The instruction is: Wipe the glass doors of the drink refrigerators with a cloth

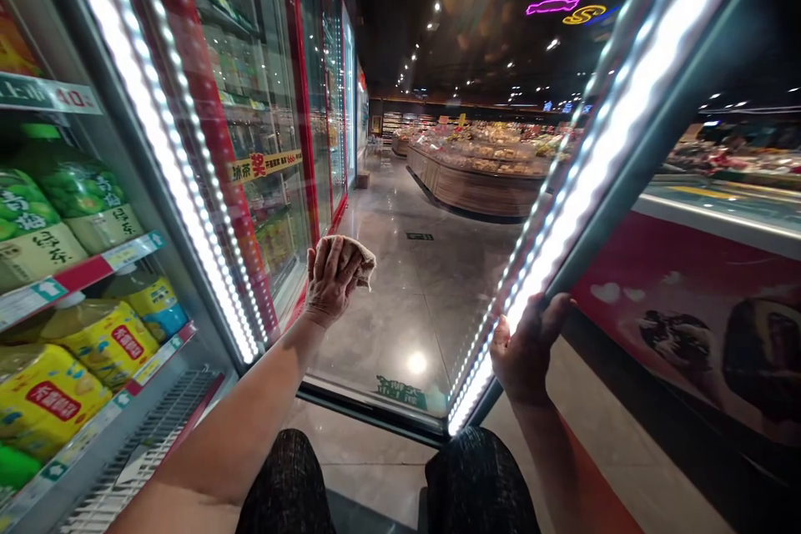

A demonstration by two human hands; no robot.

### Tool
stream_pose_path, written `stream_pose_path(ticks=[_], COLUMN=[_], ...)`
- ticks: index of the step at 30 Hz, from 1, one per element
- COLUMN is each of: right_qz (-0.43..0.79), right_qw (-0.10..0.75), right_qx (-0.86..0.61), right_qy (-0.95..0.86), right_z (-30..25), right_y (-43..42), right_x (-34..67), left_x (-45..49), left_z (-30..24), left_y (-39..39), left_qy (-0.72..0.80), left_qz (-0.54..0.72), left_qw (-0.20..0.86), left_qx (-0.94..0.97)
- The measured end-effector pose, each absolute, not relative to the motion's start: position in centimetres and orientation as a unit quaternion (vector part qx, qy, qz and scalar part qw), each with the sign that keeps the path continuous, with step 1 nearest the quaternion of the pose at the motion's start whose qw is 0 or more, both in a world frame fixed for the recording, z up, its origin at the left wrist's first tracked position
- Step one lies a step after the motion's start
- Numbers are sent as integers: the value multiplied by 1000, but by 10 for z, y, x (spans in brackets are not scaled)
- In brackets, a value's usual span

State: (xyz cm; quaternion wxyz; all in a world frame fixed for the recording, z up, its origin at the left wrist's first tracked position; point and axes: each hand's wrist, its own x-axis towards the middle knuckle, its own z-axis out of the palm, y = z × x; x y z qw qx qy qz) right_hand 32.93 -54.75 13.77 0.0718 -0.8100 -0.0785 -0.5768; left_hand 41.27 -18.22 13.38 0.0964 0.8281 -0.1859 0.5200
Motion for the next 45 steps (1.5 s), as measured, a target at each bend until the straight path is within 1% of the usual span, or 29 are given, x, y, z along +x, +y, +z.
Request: stream_pose_path(ticks=[6, 13, 21, 27, 32, 35, 41, 45], right_qz=[-582, -584, -582, -578, -576, -573, -580, -574], right_qw=[69, 63, 64, 73, 72, 79, 73, 92], right_qx=[-806, -805, -807, -809, -811, -812, -807, -811], right_qy=[-82, -85, -78, -74, -75, -77, -83, -73], right_z=[139, 137, 134, 133, 134, 134, 133, 132], right_y=[-547, -549, -551, -551, -550, -550, -553, -554], right_x=[330, 332, 334, 334, 332, 332, 334, 335], left_x=[413, 417, 416, 429, 423, 420, 429, 428], left_z=[114, 138, 117, 135, 121, 120, 143, 125], left_y=[-175, -170, -165, -145, -150, -151, -132, -119], left_qy=[-161, -125, -130, -123, -58, -45, -31, 28], left_qz=[518, 532, 551, 578, 574, 558, 527, 520], left_qw=[126, 128, 121, 150, 192, 214, 242, 279], left_qx=[830, 828, 816, 793, 794, 800, 814, 806])
